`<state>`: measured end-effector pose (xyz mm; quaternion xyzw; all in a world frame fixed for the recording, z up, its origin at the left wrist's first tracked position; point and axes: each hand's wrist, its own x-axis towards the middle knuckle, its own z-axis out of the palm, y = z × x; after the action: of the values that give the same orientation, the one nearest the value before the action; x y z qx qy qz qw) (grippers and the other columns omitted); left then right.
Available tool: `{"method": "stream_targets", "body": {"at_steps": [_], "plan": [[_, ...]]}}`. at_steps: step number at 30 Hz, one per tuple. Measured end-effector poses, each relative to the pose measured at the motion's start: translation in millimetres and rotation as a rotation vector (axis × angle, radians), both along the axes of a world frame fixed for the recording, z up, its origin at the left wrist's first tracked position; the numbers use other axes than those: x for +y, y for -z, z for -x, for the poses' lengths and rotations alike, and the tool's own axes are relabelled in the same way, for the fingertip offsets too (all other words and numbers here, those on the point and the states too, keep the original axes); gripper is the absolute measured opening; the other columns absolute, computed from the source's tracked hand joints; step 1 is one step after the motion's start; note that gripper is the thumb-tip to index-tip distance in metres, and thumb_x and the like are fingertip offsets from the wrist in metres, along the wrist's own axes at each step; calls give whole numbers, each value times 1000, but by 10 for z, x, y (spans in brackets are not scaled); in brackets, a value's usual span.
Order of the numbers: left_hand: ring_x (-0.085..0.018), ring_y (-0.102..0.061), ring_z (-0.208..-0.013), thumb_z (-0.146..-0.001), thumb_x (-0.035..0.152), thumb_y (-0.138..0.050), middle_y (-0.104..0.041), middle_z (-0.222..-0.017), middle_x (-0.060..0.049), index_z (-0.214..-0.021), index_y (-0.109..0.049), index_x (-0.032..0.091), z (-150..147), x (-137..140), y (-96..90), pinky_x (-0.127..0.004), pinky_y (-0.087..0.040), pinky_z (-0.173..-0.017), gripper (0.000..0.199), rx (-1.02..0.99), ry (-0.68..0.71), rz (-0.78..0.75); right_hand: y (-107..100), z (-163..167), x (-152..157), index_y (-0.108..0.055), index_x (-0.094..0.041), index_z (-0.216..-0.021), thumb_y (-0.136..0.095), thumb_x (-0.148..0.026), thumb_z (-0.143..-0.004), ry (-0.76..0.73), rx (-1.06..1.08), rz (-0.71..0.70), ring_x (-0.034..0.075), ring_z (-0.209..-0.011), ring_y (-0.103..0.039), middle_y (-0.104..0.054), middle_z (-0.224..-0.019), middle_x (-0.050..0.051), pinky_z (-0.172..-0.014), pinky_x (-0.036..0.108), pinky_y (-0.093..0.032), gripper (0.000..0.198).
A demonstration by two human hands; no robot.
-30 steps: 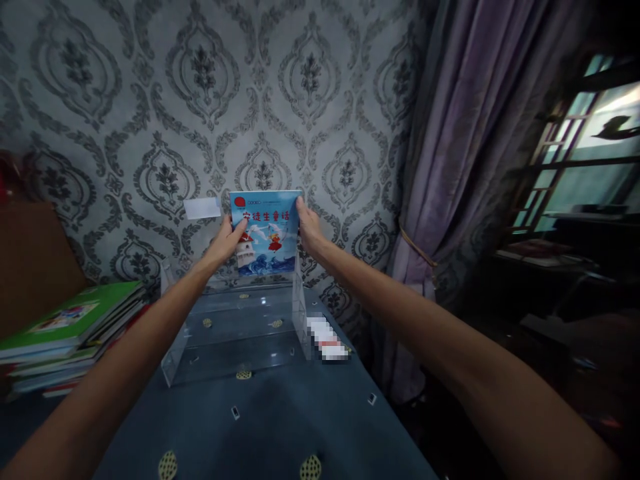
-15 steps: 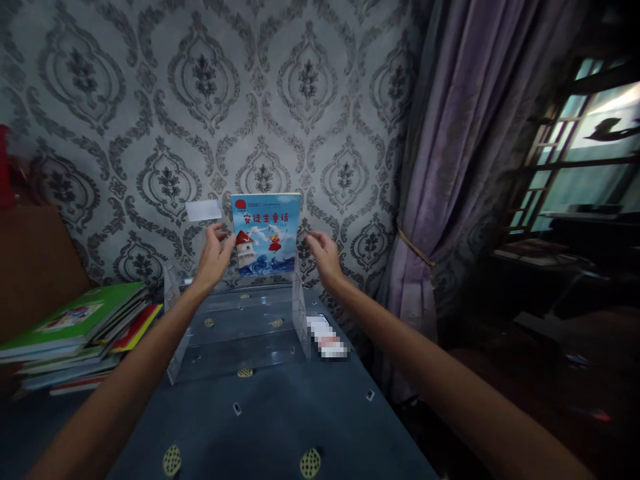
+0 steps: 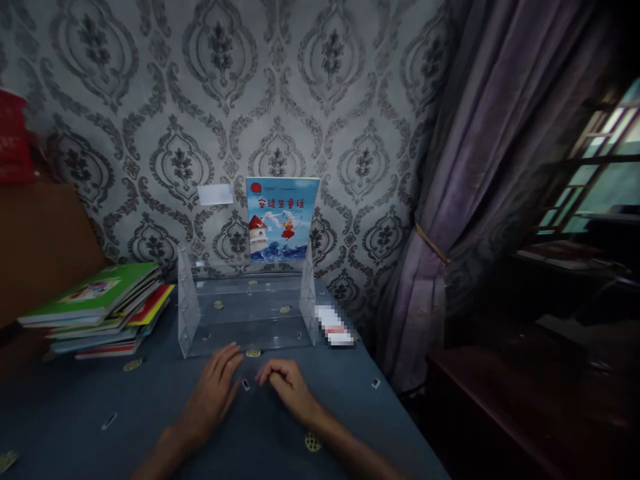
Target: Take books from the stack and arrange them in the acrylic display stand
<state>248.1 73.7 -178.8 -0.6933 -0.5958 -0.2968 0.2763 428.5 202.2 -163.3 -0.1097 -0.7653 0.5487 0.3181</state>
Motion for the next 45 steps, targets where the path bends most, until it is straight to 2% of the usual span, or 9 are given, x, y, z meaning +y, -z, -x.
{"method": "stream_targets", "body": {"at_steps": [7, 18, 28, 30, 32, 35, 37, 41, 45], "plan": [[-25, -61, -129, -100, 20, -44, -67, -130, -12, -132, -53, 22, 117, -75, 126, -46, -57, -104, 34, -180, -54, 37, 246, 268, -224, -70, -19, -81, -51, -34, -85, -42, -60, 173, 19, -75, -65, -71, -77, 4, -73, 29, -48, 24], [-25, -59, -129, -99, 16, -46, -66, -128, -12, -128, -52, 20, 121, -143, 15, -47, -54, -106, 31, -176, -15, 87, 270, 217, -200, -71, -18, -87, -54, -51, -88, -58, -138, 121, 22, -77, -68, -73, -77, 7, -77, 34, -51, 37], [-22, -64, -113, -96, 9, -42, -70, -111, -11, -123, -58, 16, 372, -237, -173, -45, -52, -105, 33, 52, -84, -21, 251, 203, -208, -73, -18, -91, -54, -62, -89, -47, -238, 42, 24, -78, -69, -75, -78, 9, -73, 34, -51, 48], [-21, -66, -100, -95, 9, -42, -71, -102, -10, -117, -61, 17, 562, -307, -269, -43, -52, -101, 30, 87, -163, -61, 234, 207, -217, -73, -18, -91, -55, -62, -88, -37, -248, 46, 25, -79, -69, -75, -78, 9, -74, 34, -52, 47], [-24, -65, -96, -96, 13, -43, -71, -100, -11, -113, -63, 17, 823, -426, -427, -44, -52, -96, 27, 57, -370, -121, 210, 209, -227, -73, -18, -91, -55, -60, -87, -42, -249, 52, 25, -80, -70, -75, -79, 9, -76, 35, -52, 46], [-35, -58, -120, -94, 25, -53, -63, -127, -23, -129, -57, 10, 1270, -663, -739, -52, -45, -103, 39, -108, -823, -163, 174, 210, -236, -73, -18, -90, -54, -57, -87, -63, -247, 49, 25, -81, -70, -75, -79, 9, -78, 35, -53, 43], [-41, -46, -136, -91, 32, -58, -52, -144, -29, -138, -49, 5, 1536, -810, -932, -59, -36, -112, 55, -136, -973, -51, 161, 209, -237, -73, -18, -90, -54, -54, -87, -69, -247, 44, 25, -81, -71, -75, -79, 9, -79, 35, -53, 41], [-41, -33, -148, -92, 34, -56, -43, -157, -26, -147, -42, 12, 1843, -988, -1148, -67, -28, -115, 61, -153, -1048, 203, 161, 214, -232, -72, -18, -91, -53, -50, -86, -67, -244, 34, 24, -80, -70, -75, -78, 8, -79, 35, -53, 38], [-39, -38, -145, -95, 34, -48, -48, -152, -23, -145, -45, 15, 1887, -1008, -1240, -68, -28, -114, 54, -142, -1046, 273, 162, 218, -236, -71, -18, -89, -53, -48, -86, -69, -246, 40, 23, -79, -69, -75, -77, 7, -78, 36, -52, 34]]}}
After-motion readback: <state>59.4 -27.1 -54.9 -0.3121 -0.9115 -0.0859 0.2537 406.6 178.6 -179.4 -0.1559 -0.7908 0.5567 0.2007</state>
